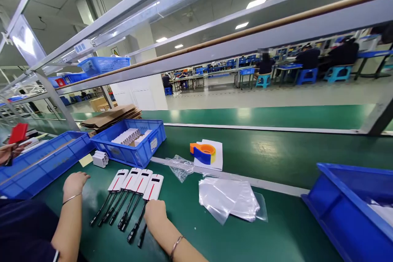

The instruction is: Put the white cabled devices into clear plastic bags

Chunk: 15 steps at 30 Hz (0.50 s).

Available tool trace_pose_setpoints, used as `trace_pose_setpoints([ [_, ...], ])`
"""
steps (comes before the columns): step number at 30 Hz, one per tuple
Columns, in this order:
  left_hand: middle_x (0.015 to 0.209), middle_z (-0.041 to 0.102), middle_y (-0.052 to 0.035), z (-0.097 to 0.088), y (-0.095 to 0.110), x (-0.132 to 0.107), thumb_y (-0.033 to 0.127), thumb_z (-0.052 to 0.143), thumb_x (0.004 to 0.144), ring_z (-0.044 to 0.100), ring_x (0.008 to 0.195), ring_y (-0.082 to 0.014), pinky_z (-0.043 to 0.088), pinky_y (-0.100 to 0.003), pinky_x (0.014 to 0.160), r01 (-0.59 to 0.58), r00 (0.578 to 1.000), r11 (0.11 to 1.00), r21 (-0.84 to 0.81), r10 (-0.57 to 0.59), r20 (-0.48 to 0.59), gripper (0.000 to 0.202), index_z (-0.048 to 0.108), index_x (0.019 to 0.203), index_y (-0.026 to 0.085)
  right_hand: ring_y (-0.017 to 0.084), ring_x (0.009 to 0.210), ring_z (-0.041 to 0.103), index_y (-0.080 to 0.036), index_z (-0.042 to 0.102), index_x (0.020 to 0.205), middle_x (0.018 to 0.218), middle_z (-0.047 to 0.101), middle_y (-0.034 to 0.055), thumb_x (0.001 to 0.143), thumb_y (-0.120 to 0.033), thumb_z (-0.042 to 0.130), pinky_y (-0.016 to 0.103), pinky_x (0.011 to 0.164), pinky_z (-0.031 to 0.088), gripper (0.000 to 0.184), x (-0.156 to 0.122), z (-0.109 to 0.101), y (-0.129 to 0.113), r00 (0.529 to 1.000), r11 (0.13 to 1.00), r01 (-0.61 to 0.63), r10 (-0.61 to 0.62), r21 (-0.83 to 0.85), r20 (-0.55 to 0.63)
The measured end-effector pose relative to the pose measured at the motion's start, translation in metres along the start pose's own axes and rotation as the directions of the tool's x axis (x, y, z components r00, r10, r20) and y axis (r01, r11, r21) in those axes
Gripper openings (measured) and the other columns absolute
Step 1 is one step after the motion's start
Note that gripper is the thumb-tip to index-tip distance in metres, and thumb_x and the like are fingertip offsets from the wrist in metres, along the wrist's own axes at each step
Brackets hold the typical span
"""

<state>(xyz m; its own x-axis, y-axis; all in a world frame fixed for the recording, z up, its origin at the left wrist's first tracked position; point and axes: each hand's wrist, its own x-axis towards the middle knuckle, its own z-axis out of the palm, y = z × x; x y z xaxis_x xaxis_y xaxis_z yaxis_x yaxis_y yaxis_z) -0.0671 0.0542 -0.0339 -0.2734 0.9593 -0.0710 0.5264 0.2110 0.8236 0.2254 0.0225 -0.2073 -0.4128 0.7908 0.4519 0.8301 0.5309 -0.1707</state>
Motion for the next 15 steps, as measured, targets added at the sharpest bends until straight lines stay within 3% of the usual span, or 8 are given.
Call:
trace_pose_setpoints([
  [3,0.112,0.069,-0.0062,0.012,0.014,-0.016,0.03,0.061,0.1,0.067,0.113,-0.0272,0.056,-0.043,0.092,0.11,0.993,0.99,-0.092,-0.106,0.048,0.019,0.068,0.103,0.012,0.008,0.051,0.063,-0.014,0.066,0.078,0.066,0.067,-0.0068,0.097,-0.028,0.07,0.02,0.048,0.054,0.024,-0.009,-0.006,0.036,0.982,0.987,-0.103,0.081,0.127,0.17],
  [5,0.126,0.065,-0.0098,0.044,0.017,-0.039,0.032,0.058,0.104,0.066,0.113,-0.0277,0.057,-0.047,0.092,0.157,0.981,0.968,-0.195,-0.13,0.141,0.031,0.062,0.127,0.013,0.006,0.046,0.063,-0.014,0.063,0.08,0.062,0.067,-0.0092,0.1,-0.016,0.064,0.015,0.044,0.051,0.02,-0.022,-0.027,0.062,0.977,0.97,-0.133,0.092,0.206,0.194],
  [6,0.129,0.066,-0.0099,0.069,0.016,-0.055,0.04,0.067,0.097,0.062,0.115,-0.0305,0.062,-0.047,0.082,0.186,0.973,0.949,-0.255,-0.142,0.183,0.027,0.065,0.123,0.035,0.005,0.045,0.063,-0.015,0.061,0.082,0.062,0.068,-0.0099,0.101,-0.01,0.058,0.012,0.043,0.049,0.019,-0.03,-0.041,0.073,0.979,0.962,-0.13,0.086,0.239,0.186],
  [7,0.135,0.063,-0.0098,0.099,0.015,-0.071,0.038,0.063,0.101,0.063,0.116,-0.025,0.059,-0.042,0.093,0.212,0.961,0.927,-0.31,-0.14,0.24,0.026,0.066,0.125,0.029,0.004,0.049,0.066,-0.016,0.058,0.086,0.065,0.071,-0.0095,0.102,-0.007,0.052,0.01,0.044,0.048,0.02,-0.04,-0.056,0.082,0.984,0.957,-0.115,0.072,0.265,0.165],
  [10,0.131,0.067,-0.0121,0.2,0.011,-0.12,0.038,0.073,0.093,0.065,0.123,-0.0316,0.058,-0.042,0.095,0.323,0.909,0.841,-0.434,-0.147,0.391,0.029,0.067,0.119,0.028,0.009,0.057,0.07,-0.021,0.052,0.089,0.073,0.072,-0.0055,0.1,-0.006,0.045,0.014,0.05,0.052,0.02,-0.074,-0.093,0.096,0.997,0.965,-0.028,0.009,0.262,0.072],
  [11,0.132,0.065,-0.0154,0.23,0.013,-0.132,0.045,0.063,0.099,0.065,0.124,-0.0308,0.058,-0.042,0.096,0.372,0.888,0.781,-0.502,-0.143,0.436,0.035,0.062,0.126,0.023,0.011,0.059,0.072,-0.022,0.052,0.091,0.076,0.073,-0.0038,0.097,-0.005,0.045,0.017,0.052,0.053,0.019,-0.085,-0.101,0.097,0.999,0.969,0.026,-0.036,0.244,0.036],
  [13,0.129,0.065,-0.0208,0.278,0.02,-0.147,0.06,0.046,0.102,0.069,0.116,-0.0327,0.057,-0.046,0.095,0.572,0.809,0.404,-0.714,-0.132,0.573,0.056,0.056,0.132,0.014,0.017,0.065,0.075,-0.022,0.055,0.092,0.084,0.077,0.0016,0.09,-0.001,0.043,0.023,0.055,0.057,0.024,-0.107,-0.107,0.096,0.987,0.968,0.158,-0.153,0.196,-0.041],
  [15,0.124,0.068,-0.0205,0.303,0.033,-0.153,0.062,0.044,0.102,0.072,0.105,-0.0294,0.057,-0.043,0.094,0.638,0.77,0.159,-0.754,-0.12,0.627,0.06,0.056,0.132,0.011,0.021,0.069,0.077,-0.022,0.058,0.091,0.096,0.081,0.0068,0.087,0.002,0.039,0.028,0.059,0.059,0.031,-0.127,-0.106,0.094,0.958,0.957,0.271,-0.256,0.108,-0.133],
])
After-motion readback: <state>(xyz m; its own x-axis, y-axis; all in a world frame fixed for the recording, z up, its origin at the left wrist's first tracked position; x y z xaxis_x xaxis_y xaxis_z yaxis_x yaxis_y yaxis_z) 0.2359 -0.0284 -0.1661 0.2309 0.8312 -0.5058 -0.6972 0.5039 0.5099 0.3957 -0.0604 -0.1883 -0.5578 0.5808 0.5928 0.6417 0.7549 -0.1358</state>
